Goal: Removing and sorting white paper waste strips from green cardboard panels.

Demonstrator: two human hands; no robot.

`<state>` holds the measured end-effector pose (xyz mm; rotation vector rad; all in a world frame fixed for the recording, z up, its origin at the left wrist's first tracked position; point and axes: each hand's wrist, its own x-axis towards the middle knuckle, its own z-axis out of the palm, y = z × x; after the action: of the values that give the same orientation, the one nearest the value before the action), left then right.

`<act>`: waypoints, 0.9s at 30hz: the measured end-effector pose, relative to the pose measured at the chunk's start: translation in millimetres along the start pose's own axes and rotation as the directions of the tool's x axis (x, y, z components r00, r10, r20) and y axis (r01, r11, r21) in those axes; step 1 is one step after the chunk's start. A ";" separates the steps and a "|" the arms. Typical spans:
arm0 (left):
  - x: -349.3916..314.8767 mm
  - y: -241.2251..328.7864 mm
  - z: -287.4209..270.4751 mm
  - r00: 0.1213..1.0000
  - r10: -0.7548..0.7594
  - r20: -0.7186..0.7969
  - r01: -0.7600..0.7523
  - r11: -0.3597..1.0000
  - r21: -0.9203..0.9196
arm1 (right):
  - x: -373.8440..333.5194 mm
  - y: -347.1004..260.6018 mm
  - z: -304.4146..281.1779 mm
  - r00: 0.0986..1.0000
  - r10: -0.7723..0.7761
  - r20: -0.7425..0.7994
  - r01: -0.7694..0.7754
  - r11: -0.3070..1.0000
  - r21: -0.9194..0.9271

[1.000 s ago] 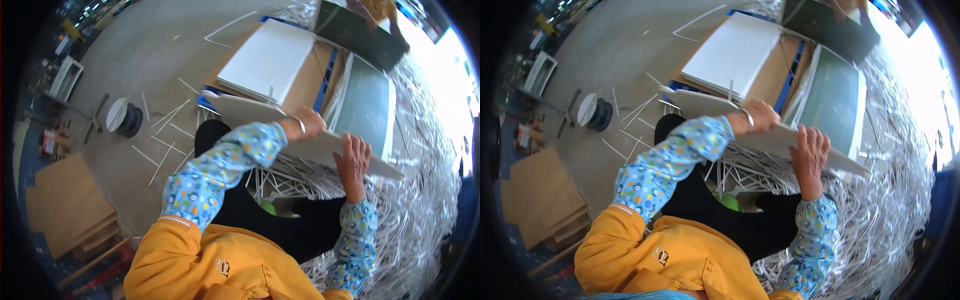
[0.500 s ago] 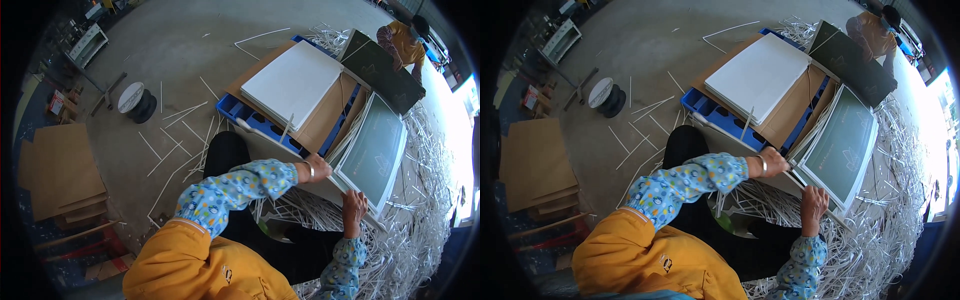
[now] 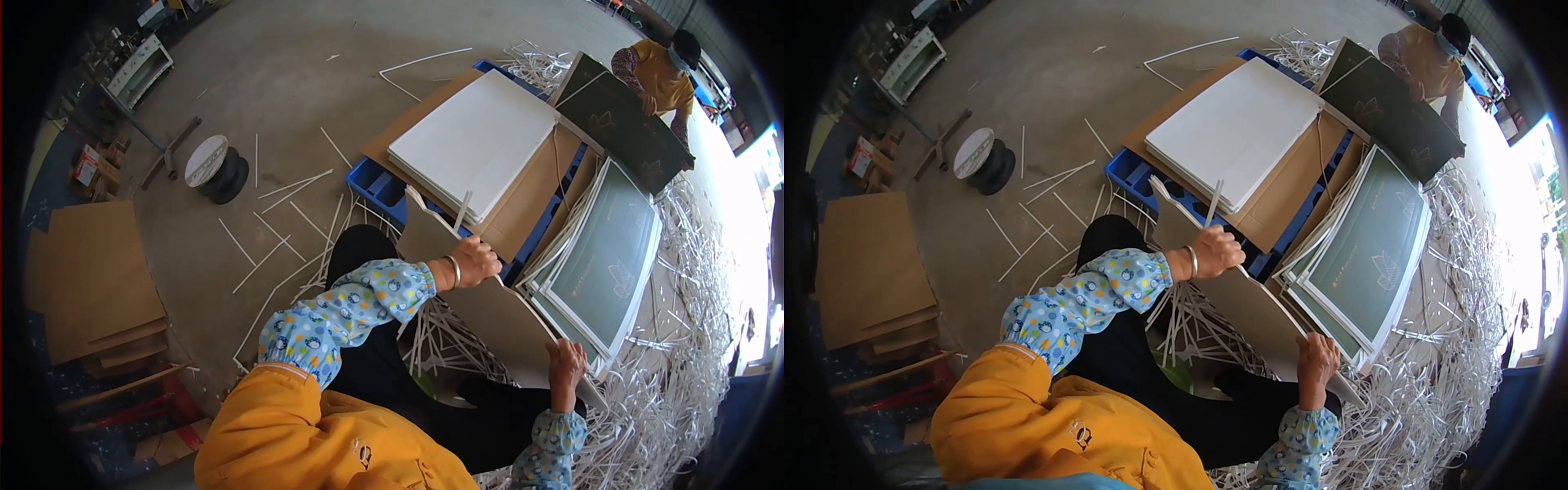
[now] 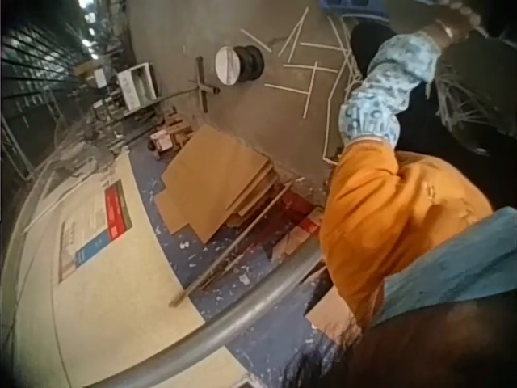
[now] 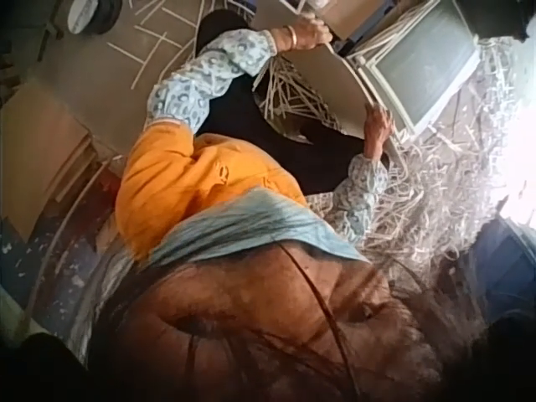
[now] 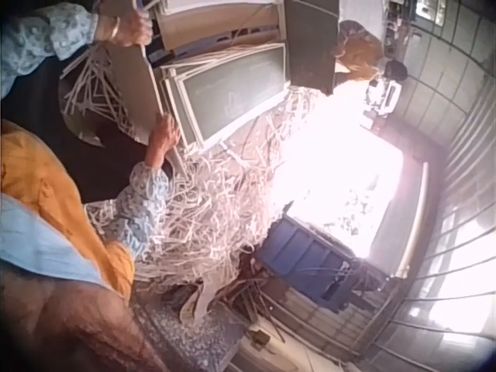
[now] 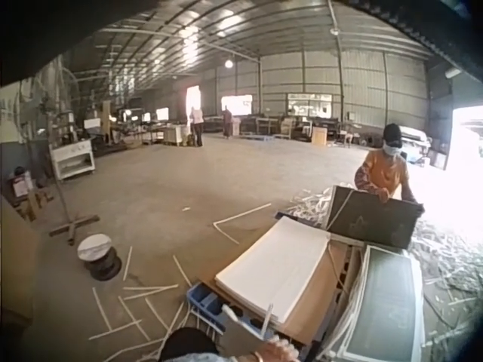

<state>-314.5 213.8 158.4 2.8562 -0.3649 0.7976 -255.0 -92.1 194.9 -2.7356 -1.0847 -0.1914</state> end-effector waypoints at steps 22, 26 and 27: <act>-40.9 -11.0 61.3 0.955 -0.104 0.276 0.100 0.995 0.029 | 46.8 -32.1 93.3 0.980 0.028 0.197 -0.029 1.000 0.003; -42.5 -45.5 35.1 0.883 -0.225 0.413 0.193 0.974 0.118 | 59.1 -45.8 99.6 0.992 -0.055 0.112 0.056 0.998 -0.002; -46.3 -61.8 25.5 0.873 -0.292 0.390 0.243 0.955 0.171 | 59.4 -42.0 95.8 0.995 -0.034 0.096 0.037 0.999 -0.023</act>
<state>-323.5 276.5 107.4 3.0771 0.0420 0.1637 -236.2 -1.2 118.4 -2.7745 -1.1639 -0.0799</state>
